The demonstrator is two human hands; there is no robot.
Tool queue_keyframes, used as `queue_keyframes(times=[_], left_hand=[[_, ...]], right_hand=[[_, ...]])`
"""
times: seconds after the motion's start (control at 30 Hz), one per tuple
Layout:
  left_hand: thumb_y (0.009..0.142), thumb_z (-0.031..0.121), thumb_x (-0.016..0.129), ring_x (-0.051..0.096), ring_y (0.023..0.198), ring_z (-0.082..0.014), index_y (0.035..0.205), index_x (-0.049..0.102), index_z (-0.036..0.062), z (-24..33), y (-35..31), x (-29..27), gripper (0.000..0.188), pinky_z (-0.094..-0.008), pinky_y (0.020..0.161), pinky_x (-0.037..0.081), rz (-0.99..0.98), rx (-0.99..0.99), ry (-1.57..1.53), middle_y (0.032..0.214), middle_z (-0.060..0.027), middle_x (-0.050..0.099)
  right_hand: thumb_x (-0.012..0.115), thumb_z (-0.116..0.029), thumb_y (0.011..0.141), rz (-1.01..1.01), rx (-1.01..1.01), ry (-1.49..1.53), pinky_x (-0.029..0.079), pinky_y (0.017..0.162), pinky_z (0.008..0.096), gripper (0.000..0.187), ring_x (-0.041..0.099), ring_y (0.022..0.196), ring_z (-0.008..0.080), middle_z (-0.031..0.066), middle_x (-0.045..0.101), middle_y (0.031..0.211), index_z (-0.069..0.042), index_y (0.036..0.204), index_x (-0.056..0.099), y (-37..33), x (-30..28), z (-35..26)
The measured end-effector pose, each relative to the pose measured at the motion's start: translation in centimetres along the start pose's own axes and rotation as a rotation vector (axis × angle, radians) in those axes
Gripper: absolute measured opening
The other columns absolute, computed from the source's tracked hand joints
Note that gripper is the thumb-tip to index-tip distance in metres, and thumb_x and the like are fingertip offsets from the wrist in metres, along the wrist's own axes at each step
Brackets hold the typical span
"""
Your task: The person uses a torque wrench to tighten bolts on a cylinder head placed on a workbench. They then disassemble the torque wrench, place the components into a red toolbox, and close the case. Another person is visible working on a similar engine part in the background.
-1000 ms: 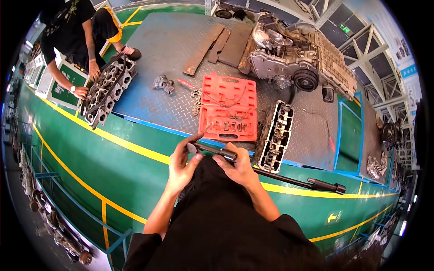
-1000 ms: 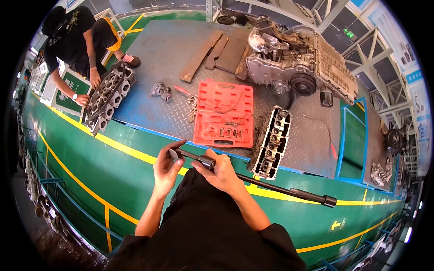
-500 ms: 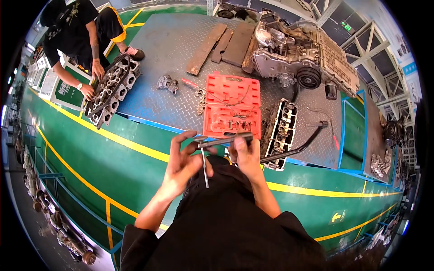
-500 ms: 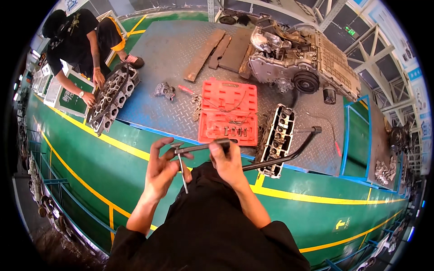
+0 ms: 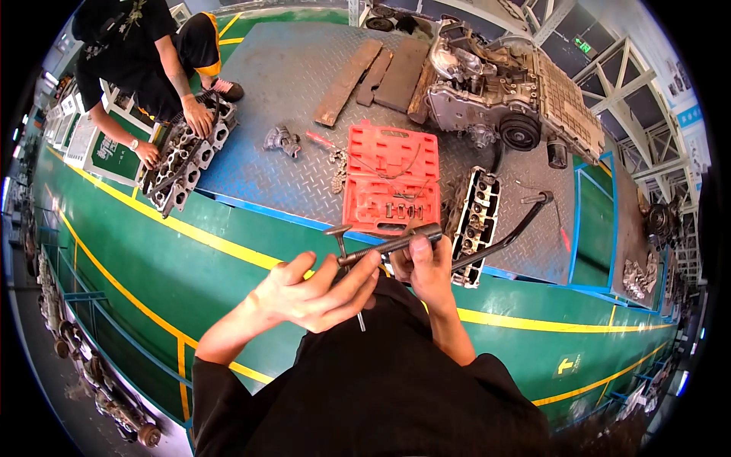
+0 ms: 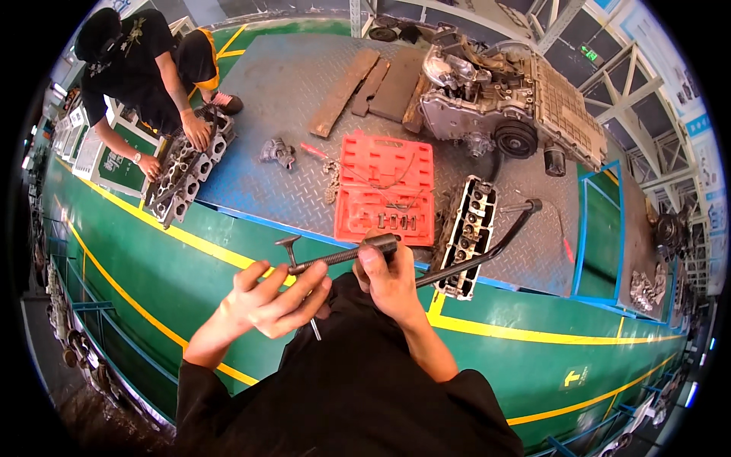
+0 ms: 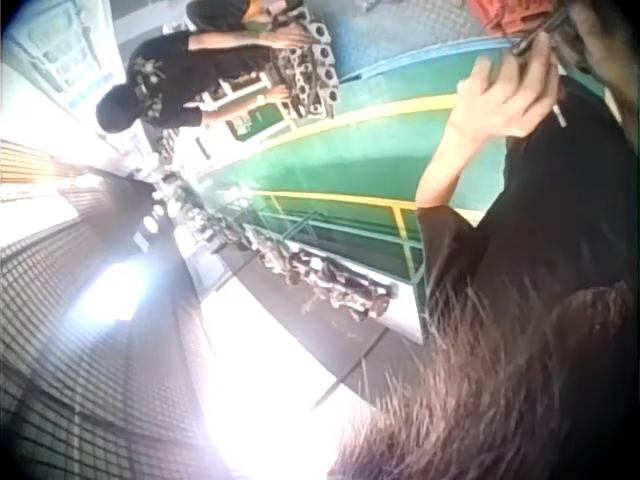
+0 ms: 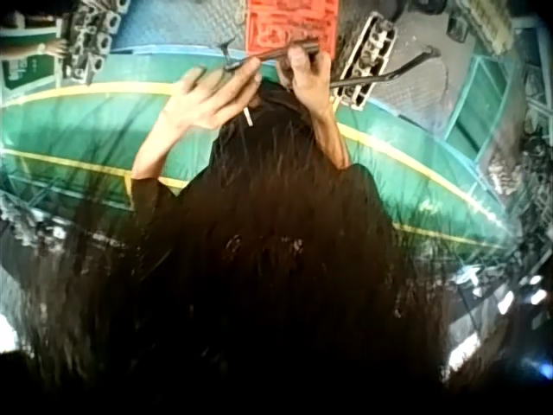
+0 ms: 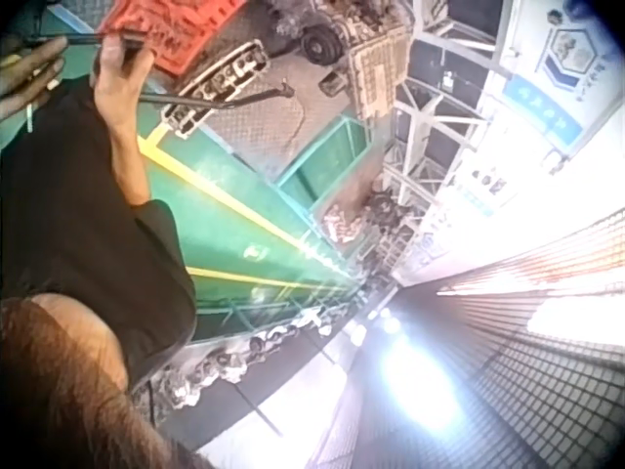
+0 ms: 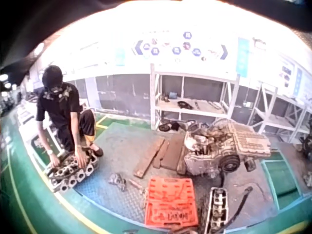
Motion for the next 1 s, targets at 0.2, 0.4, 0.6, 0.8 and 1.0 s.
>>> queue_keyframes(times=[0.2, 0.4, 0.6, 0.8, 1.0], left_hand=[[0.090, 0.031, 0.046, 0.062, 0.070, -0.0196, 0.097, 0.054, 0.0132, -0.1, 0.3, 0.3, 0.021, -0.0374, 0.085, 0.052, -0.048, 0.320, -0.066, 0.096, -0.0168, 0.070], [0.094, 0.038, 0.048, 0.046, 0.044, -0.0155, 0.108, 0.054, 0.0069, -0.1, -0.5, -0.6, 0.034, -0.0299, 0.049, 0.040, 0.168, 0.228, -0.188, 0.076, -0.0177, 0.064], [0.100, 0.024, 0.046, 0.060, 0.054, -0.0276, 0.097, 0.062, -0.0067, -2.7, -5.9, 3.7, 0.034, -0.0362, 0.052, 0.048, 0.358, -0.869, -0.582, 0.076, -0.0144, 0.066], [0.103, 0.054, 0.034, 0.030, 0.035, -0.0079, 0.107, 0.057, 0.0018, 3.2, -15.5, 17.6, 0.057, -0.0233, 0.039, 0.028, -0.040, -2.172, -1.970, 0.072, -0.0085, 0.063], [0.100, 0.055, 0.045, 0.024, 0.036, -0.0071, 0.098, 0.048, 0.0095, 10.8, -22.6, 22.2, 0.045, -0.0236, 0.040, 0.025, -0.975, -2.186, -2.406, 0.074, -0.0023, 0.060]], right_hand=[[0.064, -0.033, 0.097, -0.041, 0.198, -0.070, 0.034, 0.050, 0.0246, 0.033, 0.043, 0.055, 0.0078, -0.0012, 0.048, 0.065, -0.006, 0.084, 0.050, -1.2, 1.2, 2.0], [0.065, -0.033, 0.096, -0.148, 0.235, 0.069, 0.031, 0.046, 0.0244, 0.034, 0.039, 0.051, 0.0067, -0.0031, 0.045, 0.063, -0.007, 0.082, 0.049, -1.4, 3.4, 2.9], [0.066, -0.027, 0.095, -0.009, 0.124, -0.174, 0.036, 0.050, 0.0284, 0.028, 0.045, 0.053, 0.0117, 0.0030, 0.051, 0.062, -0.001, 0.089, 0.055, -1.0, 1.4, 4.8], [0.071, -0.024, 0.090, -0.230, -0.047, -0.860, 0.045, 0.055, 0.0394, 0.030, 0.056, 0.056, 0.0326, 0.0186, 0.061, 0.069, 0.001, 0.100, 0.060, 0.4, -0.6, 5.5], [0.073, -0.035, 0.088, -0.415, -0.140, -1.033, 0.042, 0.049, 0.0435, 0.037, 0.056, 0.054, 0.0377, 0.0165, 0.055, 0.060, -0.003, 0.087, 0.054, -1.3, -2.4, 11.0]])
Point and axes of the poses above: each hand's wrist, its own y-axis towards the middle knuckle, its own x-axis out of the palm, z = x × y, the point moved 8 cm from there along y, towards the middle knuckle
